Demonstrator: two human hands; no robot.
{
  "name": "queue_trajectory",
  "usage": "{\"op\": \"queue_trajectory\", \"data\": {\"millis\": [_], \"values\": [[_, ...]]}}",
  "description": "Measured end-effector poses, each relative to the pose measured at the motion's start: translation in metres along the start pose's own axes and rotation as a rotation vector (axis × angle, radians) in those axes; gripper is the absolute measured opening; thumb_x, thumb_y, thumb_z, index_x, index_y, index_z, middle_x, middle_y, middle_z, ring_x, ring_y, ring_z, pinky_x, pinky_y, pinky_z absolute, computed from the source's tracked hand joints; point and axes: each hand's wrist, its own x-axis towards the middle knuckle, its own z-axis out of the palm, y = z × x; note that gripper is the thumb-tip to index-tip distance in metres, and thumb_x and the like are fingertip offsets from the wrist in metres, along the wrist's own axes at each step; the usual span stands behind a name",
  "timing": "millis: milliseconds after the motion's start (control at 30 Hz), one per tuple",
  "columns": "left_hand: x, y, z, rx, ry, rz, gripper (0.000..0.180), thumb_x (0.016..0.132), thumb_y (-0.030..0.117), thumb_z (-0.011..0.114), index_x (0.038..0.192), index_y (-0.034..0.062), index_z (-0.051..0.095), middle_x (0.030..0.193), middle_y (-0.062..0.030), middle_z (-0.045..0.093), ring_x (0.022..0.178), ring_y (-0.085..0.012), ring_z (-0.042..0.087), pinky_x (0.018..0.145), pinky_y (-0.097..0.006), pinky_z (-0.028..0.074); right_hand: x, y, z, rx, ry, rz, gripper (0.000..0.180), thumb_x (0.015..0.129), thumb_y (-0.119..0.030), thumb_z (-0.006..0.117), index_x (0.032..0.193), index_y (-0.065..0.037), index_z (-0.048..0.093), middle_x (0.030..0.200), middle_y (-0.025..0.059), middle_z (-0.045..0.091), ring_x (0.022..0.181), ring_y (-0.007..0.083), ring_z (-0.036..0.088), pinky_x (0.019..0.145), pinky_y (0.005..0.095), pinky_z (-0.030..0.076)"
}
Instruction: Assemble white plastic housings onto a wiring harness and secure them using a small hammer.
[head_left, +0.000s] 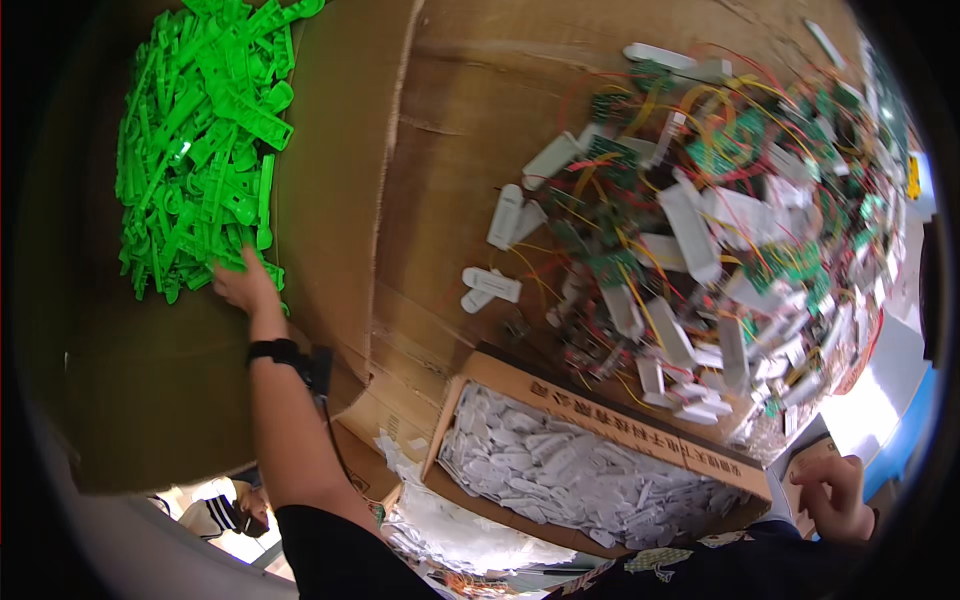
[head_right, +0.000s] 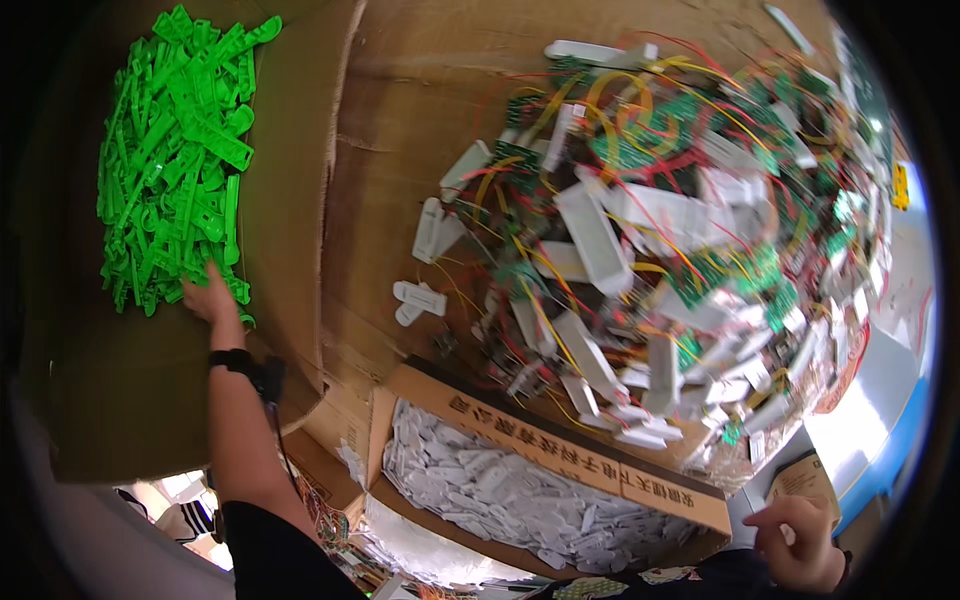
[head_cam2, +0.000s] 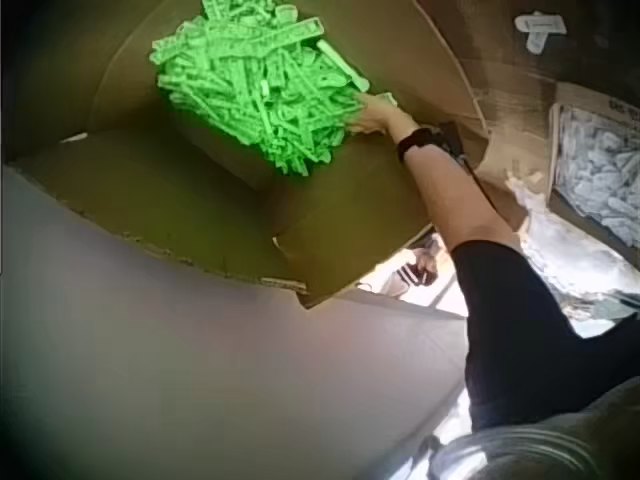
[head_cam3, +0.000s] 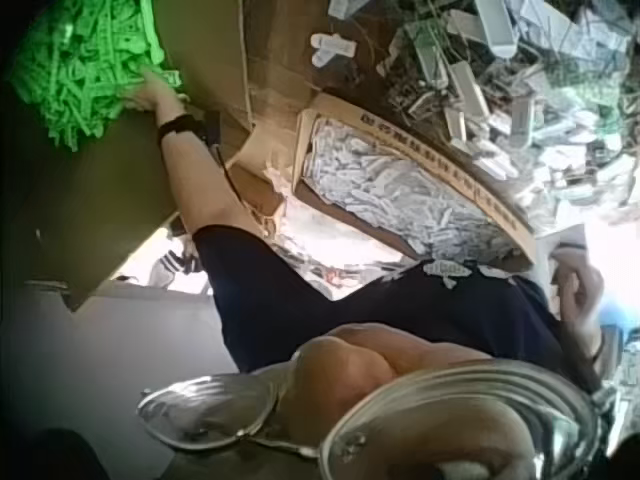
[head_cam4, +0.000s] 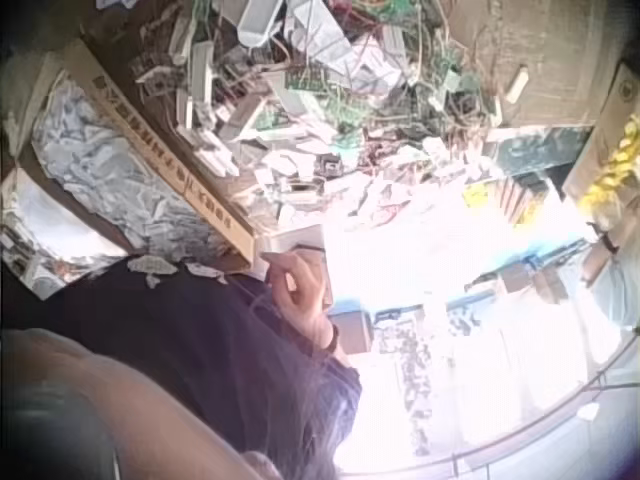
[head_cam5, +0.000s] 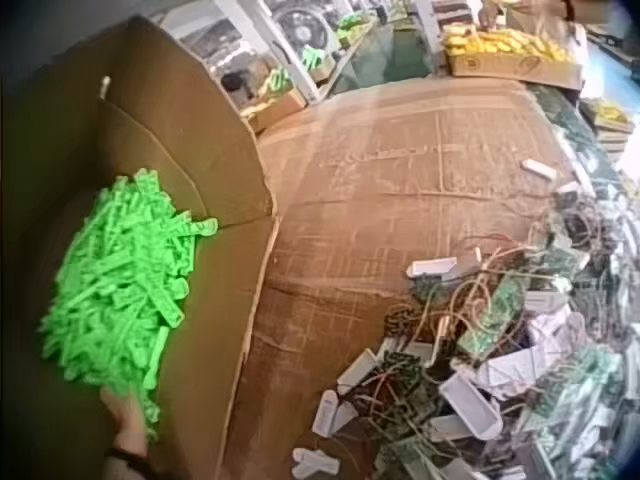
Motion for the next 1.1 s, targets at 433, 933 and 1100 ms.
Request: {"op": "queue_trajectory", "data": {"millis": [433,933,1100], "values": [[0.154,-0.017,0.081,-0.065,-0.329,-0.145,0.077,0.079,0.057,0.065,0.141,0.017,0.042,0.139,-0.0248,0.042,0.13,-0.0407,0.038,0.104,-0.051,0.034,0.082,-0.042,0.009,0.439,-0.216,0.138,0.01,0.08,-0.002,0.065,0.088,0.001,0.07,0.08,0.0138,0.066,0.074,0.0193,0.063,0.067,0.0288,0.048],[0.063,0.125,-0.003,0.101,0.175,0.533,0.054,0.09,0.039,0.061,0.137,0.0157,0.049,0.121,-0.0165,0.06,0.111,-0.033,0.056,0.093,-0.048,0.043,0.079,-0.038,0.026,0.479,-0.153,0.12,0.016,0.079,0.002,0.059,0.086,0.003,0.073,0.078,0.0125,0.066,0.069,0.0187,0.064,0.062,0.0274,0.05],[0.119,0.051,0.066,0.249,-0.216,0.109,0.07,0.091,0.06,0.045,0.145,0.0159,0.038,0.15,-0.0164,0.035,0.136,-0.0323,0.035,0.107,-0.061,0.025,0.074,-0.026,0.023,0.529,-0.138,0.166,0.017,0.08,0.004,0.058,0.087,0.002,0.073,0.079,0.012,0.065,0.07,0.0177,0.064,0.062,0.0274,0.05]]}}
